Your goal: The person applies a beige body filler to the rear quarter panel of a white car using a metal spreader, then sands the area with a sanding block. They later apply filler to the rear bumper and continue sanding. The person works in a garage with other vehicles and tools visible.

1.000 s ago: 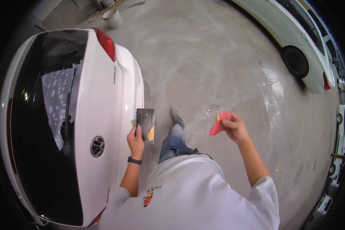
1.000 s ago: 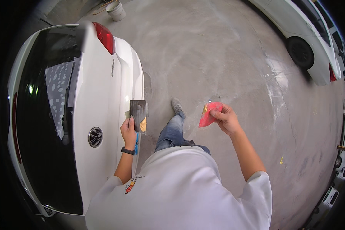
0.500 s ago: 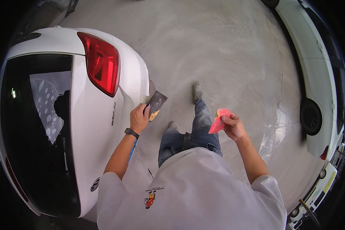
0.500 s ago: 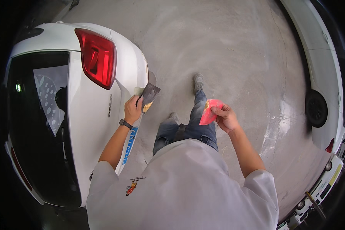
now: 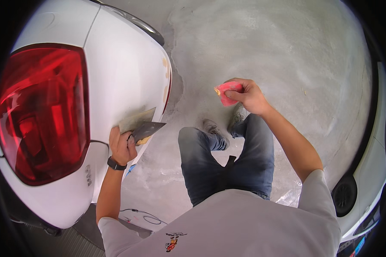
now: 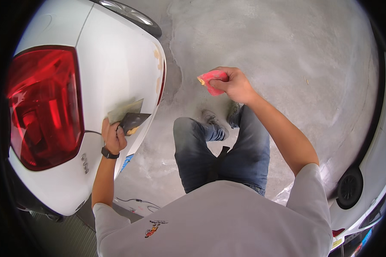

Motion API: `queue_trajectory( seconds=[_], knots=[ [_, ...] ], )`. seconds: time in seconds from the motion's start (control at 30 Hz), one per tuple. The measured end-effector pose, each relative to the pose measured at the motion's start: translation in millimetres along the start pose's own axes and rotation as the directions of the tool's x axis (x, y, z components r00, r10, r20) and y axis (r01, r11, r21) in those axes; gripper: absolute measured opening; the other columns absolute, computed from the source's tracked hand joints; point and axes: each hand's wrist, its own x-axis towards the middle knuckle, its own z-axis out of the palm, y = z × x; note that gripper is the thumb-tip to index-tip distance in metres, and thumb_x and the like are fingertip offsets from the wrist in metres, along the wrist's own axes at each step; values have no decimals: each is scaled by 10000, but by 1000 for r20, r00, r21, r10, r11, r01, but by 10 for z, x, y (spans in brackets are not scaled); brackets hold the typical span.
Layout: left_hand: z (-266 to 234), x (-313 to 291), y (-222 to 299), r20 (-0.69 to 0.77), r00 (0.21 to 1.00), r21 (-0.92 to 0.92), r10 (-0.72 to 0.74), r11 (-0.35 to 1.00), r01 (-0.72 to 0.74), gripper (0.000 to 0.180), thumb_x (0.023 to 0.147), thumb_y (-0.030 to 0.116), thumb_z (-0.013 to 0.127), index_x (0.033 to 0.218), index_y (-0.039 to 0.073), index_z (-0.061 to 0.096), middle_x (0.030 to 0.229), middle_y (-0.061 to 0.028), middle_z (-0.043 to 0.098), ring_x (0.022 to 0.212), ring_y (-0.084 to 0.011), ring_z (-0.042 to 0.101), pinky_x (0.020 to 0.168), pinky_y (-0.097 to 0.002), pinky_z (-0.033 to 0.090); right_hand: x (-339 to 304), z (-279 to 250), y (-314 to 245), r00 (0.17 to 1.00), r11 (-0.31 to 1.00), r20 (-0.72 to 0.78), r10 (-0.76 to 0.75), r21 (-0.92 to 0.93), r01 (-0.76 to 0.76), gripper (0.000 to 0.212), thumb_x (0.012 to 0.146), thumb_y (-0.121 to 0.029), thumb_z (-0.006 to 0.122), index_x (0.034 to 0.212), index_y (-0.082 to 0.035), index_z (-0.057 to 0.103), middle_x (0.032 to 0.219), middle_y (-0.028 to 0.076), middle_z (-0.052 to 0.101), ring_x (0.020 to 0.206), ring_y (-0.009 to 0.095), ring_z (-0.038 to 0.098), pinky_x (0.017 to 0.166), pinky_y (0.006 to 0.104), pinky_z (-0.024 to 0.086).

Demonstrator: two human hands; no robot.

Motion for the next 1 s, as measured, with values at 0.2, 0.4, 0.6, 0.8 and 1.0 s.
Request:
queue_trajectory(
  seconds=[0.2, 0.4, 0.6, 0.8, 1.0],
  knots=[
    [56, -104, 164, -20, 978, 63, -209, 976, 210, 297, 1026, 264, 545, 899, 0, 591, 923, -226, 656, 799, -391, 643, 721, -436, 503, 1422, 234, 737, 971, 913, 165, -175, -341, 222, 204, 972, -53, 688, 1168, -23, 736, 991, 30, 732, 926, 96, 664, 844, 268, 544],
    [73, -522, 130, -366, 895, 307, -256, 874, 376, 489, 1091, 384, 452, 771, 18, 499, 703, -70, 456, 664, -227, 435, 672, -352, 394, 2291, 614, 848, 791, 761, 45, -610, -246, 601, 205, 954, 18, 668, 1130, -38, 756, 1045, 31, 737, 946, 131, 693, 859, 291, 556],
    [-65, -542, 70, -322, 906, 197, -276, 916, 349, 478, 1110, 385, 468, 926, -45, 569, 799, -76, 512, 761, -191, 463, 766, -338, 409, 2410, 764, 860, 570, 508, 19, -821, -432, 745, 292, 860, 86, 704, 1101, -67, 764, 1057, 86, 727, 936, 250, 709, 847, 334, 570],
    [-283, -814, -46, -356, 855, -31, -377, 919, 393, 428, 1092, 301, 479, 802, -13, 496, 762, -111, 495, 730, -224, 502, 765, -377, 458, 2262, 857, 974, 436, 354, 76, -897, -468, 809, 324, 820, 98, 713, 1079, -88, 773, 1038, 81, 725, 936, 297, 679, 794, 373, 554],
    [-342, -813, 44, -390, 881, 208, -268, 906, 368, 382, 1072, 236, 488, 793, -25, 487, 901, -204, 606, 804, -276, 592, 849, -443, 521, 2235, 726, 834, 470, 418, 25, -882, -419, 806, 265, 847, 7, 727, 1045, -152, 800, 988, 31, 738, 917, 267, 662, 808, 376, 555]
  ],
)
